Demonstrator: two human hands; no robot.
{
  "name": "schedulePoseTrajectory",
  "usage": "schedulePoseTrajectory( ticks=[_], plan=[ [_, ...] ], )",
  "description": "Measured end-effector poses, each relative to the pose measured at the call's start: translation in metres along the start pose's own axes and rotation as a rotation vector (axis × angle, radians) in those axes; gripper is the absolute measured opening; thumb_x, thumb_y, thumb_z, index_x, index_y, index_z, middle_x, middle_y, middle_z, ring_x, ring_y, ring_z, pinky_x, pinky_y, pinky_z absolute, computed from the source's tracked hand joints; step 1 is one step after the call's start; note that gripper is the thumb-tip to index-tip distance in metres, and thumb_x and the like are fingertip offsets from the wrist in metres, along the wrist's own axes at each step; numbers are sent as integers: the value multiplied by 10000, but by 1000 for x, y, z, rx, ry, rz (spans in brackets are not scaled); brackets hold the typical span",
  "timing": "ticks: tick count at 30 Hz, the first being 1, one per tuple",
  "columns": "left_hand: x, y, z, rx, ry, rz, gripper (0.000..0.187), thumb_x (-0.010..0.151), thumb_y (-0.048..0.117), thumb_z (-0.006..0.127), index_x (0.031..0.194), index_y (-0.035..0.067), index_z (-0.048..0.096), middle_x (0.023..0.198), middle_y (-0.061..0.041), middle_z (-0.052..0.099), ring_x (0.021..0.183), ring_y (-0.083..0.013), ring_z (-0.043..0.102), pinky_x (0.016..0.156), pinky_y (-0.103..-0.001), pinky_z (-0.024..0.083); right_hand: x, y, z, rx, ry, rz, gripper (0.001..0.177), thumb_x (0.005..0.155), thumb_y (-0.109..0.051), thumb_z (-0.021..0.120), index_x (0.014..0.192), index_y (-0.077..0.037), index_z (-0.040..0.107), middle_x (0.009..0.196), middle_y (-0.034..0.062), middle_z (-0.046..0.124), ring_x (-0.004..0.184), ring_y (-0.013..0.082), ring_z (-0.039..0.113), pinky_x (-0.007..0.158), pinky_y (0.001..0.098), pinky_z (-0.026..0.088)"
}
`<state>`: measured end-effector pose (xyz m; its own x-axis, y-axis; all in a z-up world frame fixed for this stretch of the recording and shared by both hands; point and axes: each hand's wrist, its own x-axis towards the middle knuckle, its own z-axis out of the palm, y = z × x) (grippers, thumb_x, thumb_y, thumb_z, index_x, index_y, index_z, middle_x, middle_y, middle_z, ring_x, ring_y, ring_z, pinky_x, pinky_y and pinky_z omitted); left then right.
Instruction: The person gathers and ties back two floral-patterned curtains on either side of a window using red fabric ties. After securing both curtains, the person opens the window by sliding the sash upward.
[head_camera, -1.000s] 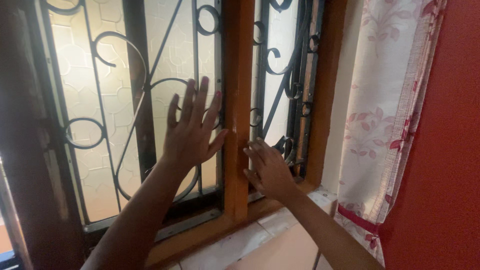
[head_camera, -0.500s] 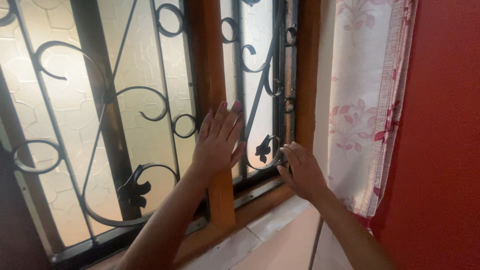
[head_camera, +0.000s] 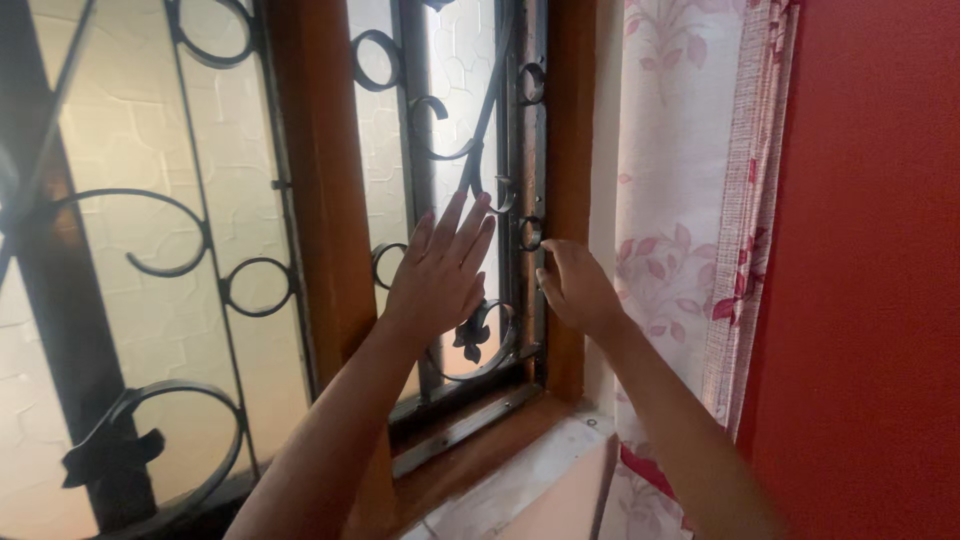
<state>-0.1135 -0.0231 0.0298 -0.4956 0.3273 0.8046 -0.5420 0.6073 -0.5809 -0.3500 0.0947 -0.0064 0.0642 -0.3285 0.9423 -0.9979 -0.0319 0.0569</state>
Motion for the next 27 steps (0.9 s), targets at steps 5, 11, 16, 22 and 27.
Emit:
schedulePoseTrajectory(
  ticks=[5, 11, 16, 22, 27],
  plan=[
    [33, 5, 54, 149, -22, -30, 723, 919, 386, 572, 1580, 123, 446, 1717, -97, 202, 1579, -311, 150, 1259, -514, 110, 31, 47, 9, 15, 12, 53, 391, 959, -101, 587, 1330, 19, 556, 1303, 241, 618, 1248, 402, 557, 1079, 487, 437],
    [45, -2, 93, 193, -156, -30, 797, 928, 485, 584, 1613, 149, 353, 1719, -104, 175, 1576, -322, 121, 1256, -534, 103, 93, 88, 39, -405, -79, -166, 464, 962, -45, 549, 1423, 4, 537, 1431, 175, 578, 1390, 322, 482, 1195, 436, 377],
    [44, -3, 92, 138, -242, -165, 830, 892, 460, 617, 1621, 203, 314, 1684, -149, 161, 1544, -431, 105, 1237, -603, 136, 152, 108, 74, -808, -36, -335, 500, 956, -160, 491, 1428, -1, 529, 1563, 133, 447, 1467, 260, 308, 1214, 413, 195],
    [47, 5, 83, 198, -216, -183, 835, 856, 356, 655, 1608, 195, 330, 1693, -139, 111, 1504, -503, 165, 1187, -629, 217, 186, 107, 91, -939, -366, -165, 328, 973, -156, 511, 1120, -21, 771, 1539, 112, 487, 1513, 260, 297, 1278, 415, 97],
    [43, 2, 88, 138, -232, -207, 824, 856, 312, 646, 1600, 171, 323, 1678, -152, 117, 1444, -517, 308, 1188, -631, 227, 182, 101, 88, -893, -352, -179, 263, 932, -156, 572, 1001, -43, 799, 1450, 84, 573, 1473, 241, 329, 1251, 443, 83]
  ],
)
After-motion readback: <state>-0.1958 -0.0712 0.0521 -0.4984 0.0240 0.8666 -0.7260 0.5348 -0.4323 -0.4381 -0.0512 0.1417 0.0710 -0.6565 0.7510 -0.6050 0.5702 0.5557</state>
